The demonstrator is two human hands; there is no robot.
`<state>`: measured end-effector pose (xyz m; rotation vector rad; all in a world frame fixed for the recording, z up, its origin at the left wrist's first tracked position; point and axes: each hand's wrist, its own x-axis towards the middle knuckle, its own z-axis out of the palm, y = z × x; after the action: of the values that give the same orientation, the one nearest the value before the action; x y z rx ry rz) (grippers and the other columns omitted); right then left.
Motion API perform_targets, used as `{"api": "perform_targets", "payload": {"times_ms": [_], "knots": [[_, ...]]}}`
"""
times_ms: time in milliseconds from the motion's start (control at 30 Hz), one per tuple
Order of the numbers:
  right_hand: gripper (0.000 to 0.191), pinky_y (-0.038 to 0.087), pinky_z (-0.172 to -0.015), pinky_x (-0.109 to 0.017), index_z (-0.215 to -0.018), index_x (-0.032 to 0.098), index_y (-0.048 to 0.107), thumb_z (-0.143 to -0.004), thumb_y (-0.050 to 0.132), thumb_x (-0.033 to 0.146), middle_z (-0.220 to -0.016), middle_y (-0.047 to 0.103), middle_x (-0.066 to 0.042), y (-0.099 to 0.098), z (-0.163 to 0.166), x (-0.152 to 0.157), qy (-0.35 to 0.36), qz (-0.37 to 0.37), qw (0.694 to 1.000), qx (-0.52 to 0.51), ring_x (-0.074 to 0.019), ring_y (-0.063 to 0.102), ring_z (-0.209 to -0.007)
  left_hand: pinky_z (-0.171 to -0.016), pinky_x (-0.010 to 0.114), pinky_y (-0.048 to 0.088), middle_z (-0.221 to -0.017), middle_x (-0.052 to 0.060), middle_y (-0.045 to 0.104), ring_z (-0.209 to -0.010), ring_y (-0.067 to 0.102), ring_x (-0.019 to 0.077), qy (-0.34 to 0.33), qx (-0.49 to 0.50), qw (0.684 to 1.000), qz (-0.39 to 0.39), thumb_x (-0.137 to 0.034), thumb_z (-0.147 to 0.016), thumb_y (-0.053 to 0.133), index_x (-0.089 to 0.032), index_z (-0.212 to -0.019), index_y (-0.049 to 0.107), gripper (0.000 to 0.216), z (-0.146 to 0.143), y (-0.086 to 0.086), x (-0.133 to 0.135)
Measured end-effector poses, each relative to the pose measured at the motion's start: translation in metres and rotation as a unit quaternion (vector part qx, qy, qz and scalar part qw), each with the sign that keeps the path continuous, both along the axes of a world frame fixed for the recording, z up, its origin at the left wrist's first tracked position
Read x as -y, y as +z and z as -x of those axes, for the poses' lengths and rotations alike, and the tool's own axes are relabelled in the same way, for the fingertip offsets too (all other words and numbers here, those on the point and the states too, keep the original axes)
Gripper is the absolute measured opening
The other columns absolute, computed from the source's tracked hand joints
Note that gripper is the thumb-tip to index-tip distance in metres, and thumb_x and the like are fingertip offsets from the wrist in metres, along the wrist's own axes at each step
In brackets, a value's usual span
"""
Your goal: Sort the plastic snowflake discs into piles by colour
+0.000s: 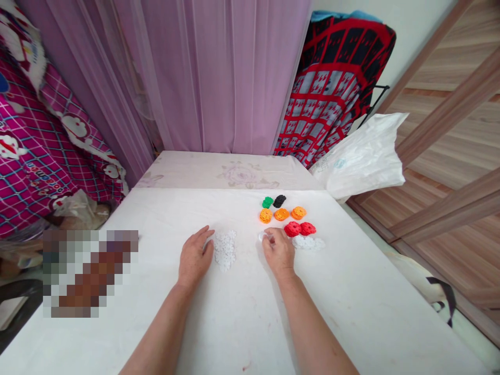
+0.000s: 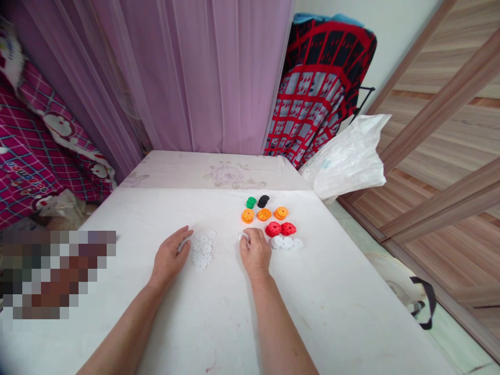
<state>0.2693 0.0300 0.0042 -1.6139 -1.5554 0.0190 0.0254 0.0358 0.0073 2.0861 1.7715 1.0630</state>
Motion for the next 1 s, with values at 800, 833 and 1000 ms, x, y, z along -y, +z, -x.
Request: {"api": "perform_targets", "payload": {"times_ms": [800,833,1000], "knots": [[0.021,0.045,-0.09,-0.036,-0.097,0.024,0.067,-0.076,0.066,0.022,-0.096,0.068,-0.003,0.012,0.043,0.016,0.221,0.075,0.969,0.08,-0.0202,0.06,-0.093,-0.112,0.049,0.031,-0.135,0.007,0.059,-0.129,0.05,0.0256,-0.082,-0.081,0.991,0.068,-0.045,-0.089,0.046,-0.025,-0.126,0.059,0.044,0.001,0.007,0.003],[0.022,0.045,-0.09,-0.037,-0.097,0.024,0.067,-0.075,0.066,0.022,-0.097,0.069,-0.003,0.012,0.042,0.016,0.224,0.079,0.968,0.082,-0.0205,0.06,-0.093,-0.114,0.051,0.027,-0.142,0.008,0.052,-0.134,0.043,0.0269,-0.109,-0.098,0.986,0.08,-0.052,-0.086,0.05,-0.026,-0.133,0.053,0.054,0.003,0.008,0.004],[0.021,0.045,-0.088,-0.036,-0.096,0.023,0.066,-0.076,0.064,0.018,-0.093,0.07,-0.002,0.01,0.04,0.015,0.225,0.073,0.967,0.094,-0.0204,0.061,-0.09,-0.117,0.055,0.011,-0.158,0.014,0.024,-0.146,0.017,0.0331,-0.21,-0.181,0.951,0.139,-0.075,-0.066,0.059,-0.025,-0.15,0.026,0.103,0.012,0.011,0.009]]}}
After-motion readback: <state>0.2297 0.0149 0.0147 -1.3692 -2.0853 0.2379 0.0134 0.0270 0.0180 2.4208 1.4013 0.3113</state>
